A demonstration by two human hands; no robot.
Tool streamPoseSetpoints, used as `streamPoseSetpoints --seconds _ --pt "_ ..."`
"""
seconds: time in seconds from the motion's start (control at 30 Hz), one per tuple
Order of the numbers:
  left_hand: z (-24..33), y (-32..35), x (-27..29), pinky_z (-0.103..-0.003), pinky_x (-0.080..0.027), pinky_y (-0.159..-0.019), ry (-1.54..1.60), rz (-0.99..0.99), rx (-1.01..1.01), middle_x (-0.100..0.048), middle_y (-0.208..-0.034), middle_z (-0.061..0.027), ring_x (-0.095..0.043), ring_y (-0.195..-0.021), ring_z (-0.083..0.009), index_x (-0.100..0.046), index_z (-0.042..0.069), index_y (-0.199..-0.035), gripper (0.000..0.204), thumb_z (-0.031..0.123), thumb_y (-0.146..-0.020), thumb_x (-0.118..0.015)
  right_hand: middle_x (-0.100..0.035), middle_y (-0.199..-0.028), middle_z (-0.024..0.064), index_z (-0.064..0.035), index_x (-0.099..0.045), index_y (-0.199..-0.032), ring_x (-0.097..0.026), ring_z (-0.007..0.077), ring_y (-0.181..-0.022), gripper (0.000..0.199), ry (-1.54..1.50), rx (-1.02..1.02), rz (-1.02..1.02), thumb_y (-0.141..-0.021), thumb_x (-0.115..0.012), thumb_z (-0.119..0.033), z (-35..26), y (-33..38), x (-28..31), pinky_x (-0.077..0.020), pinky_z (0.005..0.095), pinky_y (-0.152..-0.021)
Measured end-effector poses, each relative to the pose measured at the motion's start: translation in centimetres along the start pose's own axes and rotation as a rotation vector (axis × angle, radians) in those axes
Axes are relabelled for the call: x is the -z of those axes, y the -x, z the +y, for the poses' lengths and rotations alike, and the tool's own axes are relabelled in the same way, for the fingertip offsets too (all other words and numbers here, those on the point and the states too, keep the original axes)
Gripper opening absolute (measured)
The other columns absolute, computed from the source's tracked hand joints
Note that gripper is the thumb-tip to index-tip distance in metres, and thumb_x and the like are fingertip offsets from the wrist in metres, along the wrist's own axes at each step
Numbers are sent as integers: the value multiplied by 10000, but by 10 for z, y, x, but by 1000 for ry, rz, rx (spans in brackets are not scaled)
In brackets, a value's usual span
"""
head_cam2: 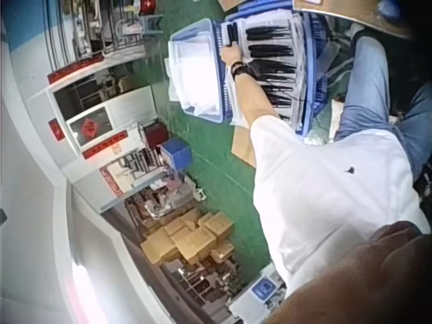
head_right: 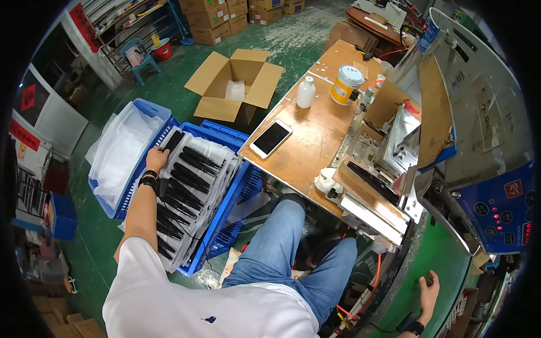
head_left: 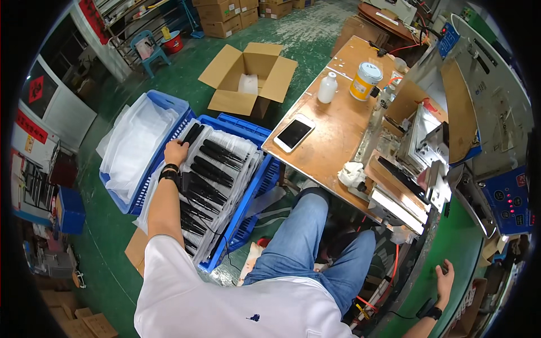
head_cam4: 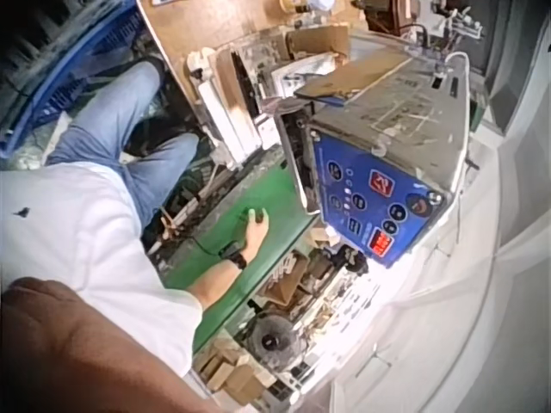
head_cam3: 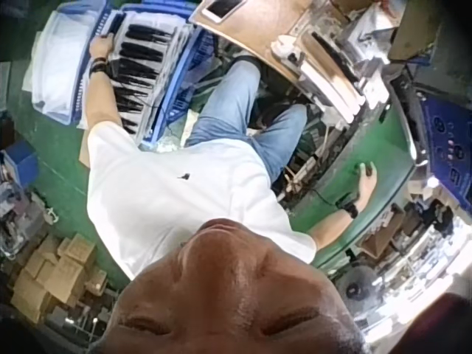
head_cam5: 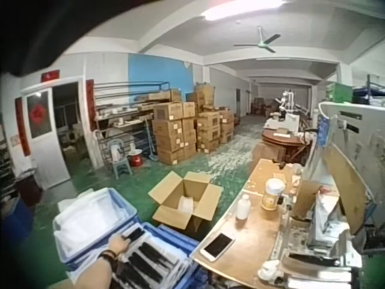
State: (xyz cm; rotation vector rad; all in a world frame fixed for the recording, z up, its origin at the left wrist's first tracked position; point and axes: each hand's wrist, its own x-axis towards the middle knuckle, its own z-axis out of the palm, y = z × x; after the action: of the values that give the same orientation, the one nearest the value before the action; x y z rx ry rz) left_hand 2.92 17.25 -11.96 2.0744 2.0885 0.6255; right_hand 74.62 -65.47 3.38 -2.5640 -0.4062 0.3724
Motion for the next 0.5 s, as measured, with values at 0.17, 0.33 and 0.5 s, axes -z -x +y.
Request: streamPoseSetpoints --seconds 0.17,0.33,0.5 --pt "8 -6 -4 -477 -569 -851 151 -49 -96 -766 -962 -225 -730 -939 -404 -774 20 -938 284 298 -890 -746 -639 -1394 200 9 -574 -1461 -648 296 -1231 532 18 18 -14 -985 -743 -158 -14 26 6 -518 410 -1047" --pt "-40 -27 -10 -504 -530 -772 251 123 -310 -716 -941 -235 -683 -859 -438 -678 -3 -976 272 269 -985 -682 -680 -1287 130 13 -644 -1365 -656 244 -1207 418 -58 328 33 -978 -735 -118 -101 33 -9 -518 367 -1043" --pt "47 26 35 -340 -521 -667 636 -99 -177 -638 -988 -78 -598 -827 -149 -623 4 -1203 249 223 -1091 -585 -714 -1097 58 -15 -710 -1281 -660 125 -977 347 -255 528 10 -975 -772 -166 -224 36 -33 -533 286 -862"
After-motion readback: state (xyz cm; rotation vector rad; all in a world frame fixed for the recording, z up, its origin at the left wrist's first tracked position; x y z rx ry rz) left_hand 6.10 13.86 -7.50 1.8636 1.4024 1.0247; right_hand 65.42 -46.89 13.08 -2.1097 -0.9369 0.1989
